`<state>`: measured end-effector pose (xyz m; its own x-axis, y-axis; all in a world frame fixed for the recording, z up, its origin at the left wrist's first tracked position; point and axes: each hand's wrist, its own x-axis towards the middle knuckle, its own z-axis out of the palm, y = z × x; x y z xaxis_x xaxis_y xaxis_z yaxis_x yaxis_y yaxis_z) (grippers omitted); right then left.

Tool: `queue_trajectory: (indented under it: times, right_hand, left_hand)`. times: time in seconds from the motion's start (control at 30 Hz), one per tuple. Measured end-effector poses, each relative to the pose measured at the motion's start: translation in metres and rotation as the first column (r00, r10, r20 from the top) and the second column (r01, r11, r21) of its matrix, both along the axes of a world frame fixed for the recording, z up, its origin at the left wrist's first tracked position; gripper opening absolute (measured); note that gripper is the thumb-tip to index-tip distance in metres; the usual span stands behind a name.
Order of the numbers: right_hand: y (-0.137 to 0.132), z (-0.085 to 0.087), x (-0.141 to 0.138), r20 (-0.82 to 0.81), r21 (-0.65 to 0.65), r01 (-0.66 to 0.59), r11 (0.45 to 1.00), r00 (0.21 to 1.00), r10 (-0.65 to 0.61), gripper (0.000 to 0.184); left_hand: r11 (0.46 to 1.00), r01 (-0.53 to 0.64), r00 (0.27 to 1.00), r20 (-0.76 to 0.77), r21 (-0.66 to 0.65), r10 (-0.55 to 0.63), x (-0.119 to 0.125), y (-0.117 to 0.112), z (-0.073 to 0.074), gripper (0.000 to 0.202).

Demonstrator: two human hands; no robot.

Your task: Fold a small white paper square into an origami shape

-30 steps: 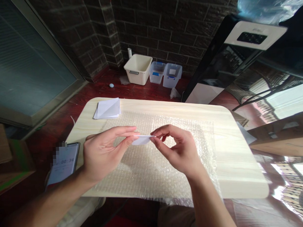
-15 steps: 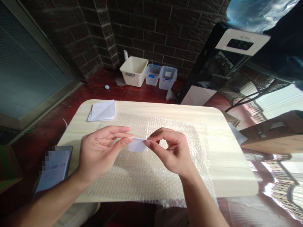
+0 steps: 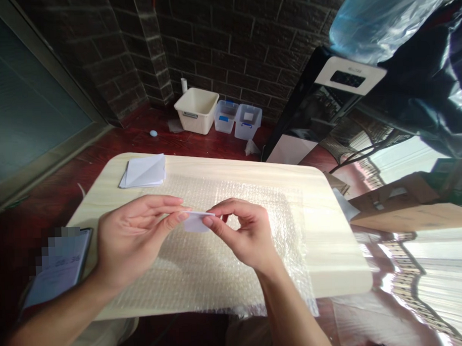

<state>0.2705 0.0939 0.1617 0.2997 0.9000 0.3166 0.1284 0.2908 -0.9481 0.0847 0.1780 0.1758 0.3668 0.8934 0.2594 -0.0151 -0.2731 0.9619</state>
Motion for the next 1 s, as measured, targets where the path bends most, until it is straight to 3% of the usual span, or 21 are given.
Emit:
queue_trajectory:
  times: [0.2, 0.53, 0.77, 1.0]
  right_hand:
    - [-0.002, 0.004, -0.002, -0.016, -0.007, 0.032, 0.999, 0.999, -0.032, 0.007]
    - [0.0, 0.005, 0.0, -0.053, 0.02, 0.018, 1.0, 0.998, -0.017, 0.013]
    - [-0.001, 0.004, 0.001, -0.024, -0.014, 0.006, 1.0, 1.0, -0.006, 0.006]
    - [-0.002, -0.003, 0.001, 0.035, -0.056, -0.001, 0.998, 0.999, 0.003, 0.006]
  left_hand:
    - [1.0, 0.011, 1.0, 0.029, 0.015, -0.012, 0.002, -0.003, -0.001, 0.016]
    - [0.997, 0.037, 0.991, 0.132, -0.066, -0.028, 0.004, -0.007, -0.006, 0.045]
    - [0.998, 0.041, 0.997, 0.071, -0.046, -0.037, 0.003, -0.006, -0.006, 0.029]
    - [0.992, 0.117, 0.993, -0.003, -0.051, -0.117, 0.002, 0.0, -0.012, 0.018]
